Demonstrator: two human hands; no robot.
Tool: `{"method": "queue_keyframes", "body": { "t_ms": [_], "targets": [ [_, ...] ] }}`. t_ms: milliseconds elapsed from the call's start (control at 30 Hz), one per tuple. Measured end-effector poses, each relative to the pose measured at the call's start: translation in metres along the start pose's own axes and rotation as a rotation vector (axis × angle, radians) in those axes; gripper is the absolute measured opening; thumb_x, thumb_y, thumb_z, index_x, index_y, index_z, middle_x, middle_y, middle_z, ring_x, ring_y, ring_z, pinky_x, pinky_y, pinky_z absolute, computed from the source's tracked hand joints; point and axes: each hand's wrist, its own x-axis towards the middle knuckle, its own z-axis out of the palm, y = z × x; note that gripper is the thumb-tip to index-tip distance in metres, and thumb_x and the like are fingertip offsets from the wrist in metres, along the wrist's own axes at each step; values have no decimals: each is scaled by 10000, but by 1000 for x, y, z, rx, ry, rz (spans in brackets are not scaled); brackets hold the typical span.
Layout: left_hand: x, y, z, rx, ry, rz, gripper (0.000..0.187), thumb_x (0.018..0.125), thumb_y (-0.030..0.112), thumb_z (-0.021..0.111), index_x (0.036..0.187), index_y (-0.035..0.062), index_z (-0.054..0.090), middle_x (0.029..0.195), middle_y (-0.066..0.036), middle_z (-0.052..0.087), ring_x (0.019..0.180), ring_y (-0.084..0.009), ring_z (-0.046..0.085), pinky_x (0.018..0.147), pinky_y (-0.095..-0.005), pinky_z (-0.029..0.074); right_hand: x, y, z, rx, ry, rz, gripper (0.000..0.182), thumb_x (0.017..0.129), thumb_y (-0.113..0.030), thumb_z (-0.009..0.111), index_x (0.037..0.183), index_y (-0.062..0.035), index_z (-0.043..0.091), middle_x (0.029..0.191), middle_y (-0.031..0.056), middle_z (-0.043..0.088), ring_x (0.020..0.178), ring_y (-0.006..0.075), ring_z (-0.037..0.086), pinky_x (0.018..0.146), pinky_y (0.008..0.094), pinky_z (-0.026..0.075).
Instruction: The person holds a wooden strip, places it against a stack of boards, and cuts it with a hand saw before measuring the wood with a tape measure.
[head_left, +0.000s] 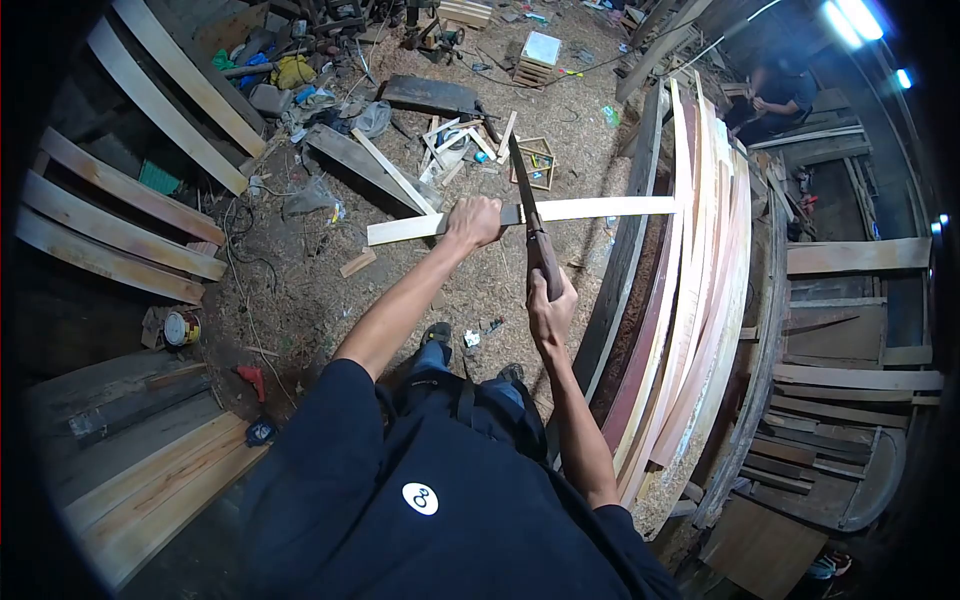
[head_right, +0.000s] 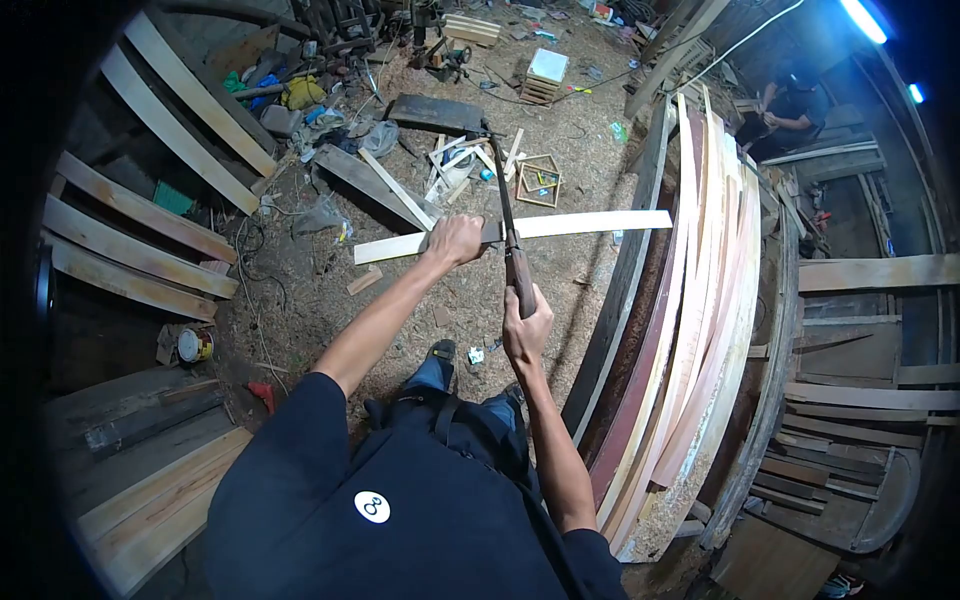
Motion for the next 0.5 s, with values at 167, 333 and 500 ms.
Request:
{"method": "queue_keyframes", "body": {
  "t_ms": [167,333,500],
  "targets": [
    [2,3,-2,-33,-23,-8,214,792,97,476,803,16,673,802,-238,672,744,-364,687,683,-455,550,2,-2,-1,6,-23,14,262,876,-207,616,968,38,626,660,52,531,606,123,477,574,295,417],
    [3,4,0,-32,14,11,204,771,90,490,807,18,677,802,-238,672,743,-364,686,684,-448,549,1,2,0,26,-8,20,265,881,-220,610,944,37,623,657,50,514,613,125,471,581,300,414],
    [3,3,2,-28,2,15,197,761,83,498,803,17,679,800,-234,675,745,-350,691,680,-439,551,0,-1,-2,-17,-23,9,261,881,-225,610,920,33,614,648,58,506,602,133,463,570,308,405]
  ]
}}
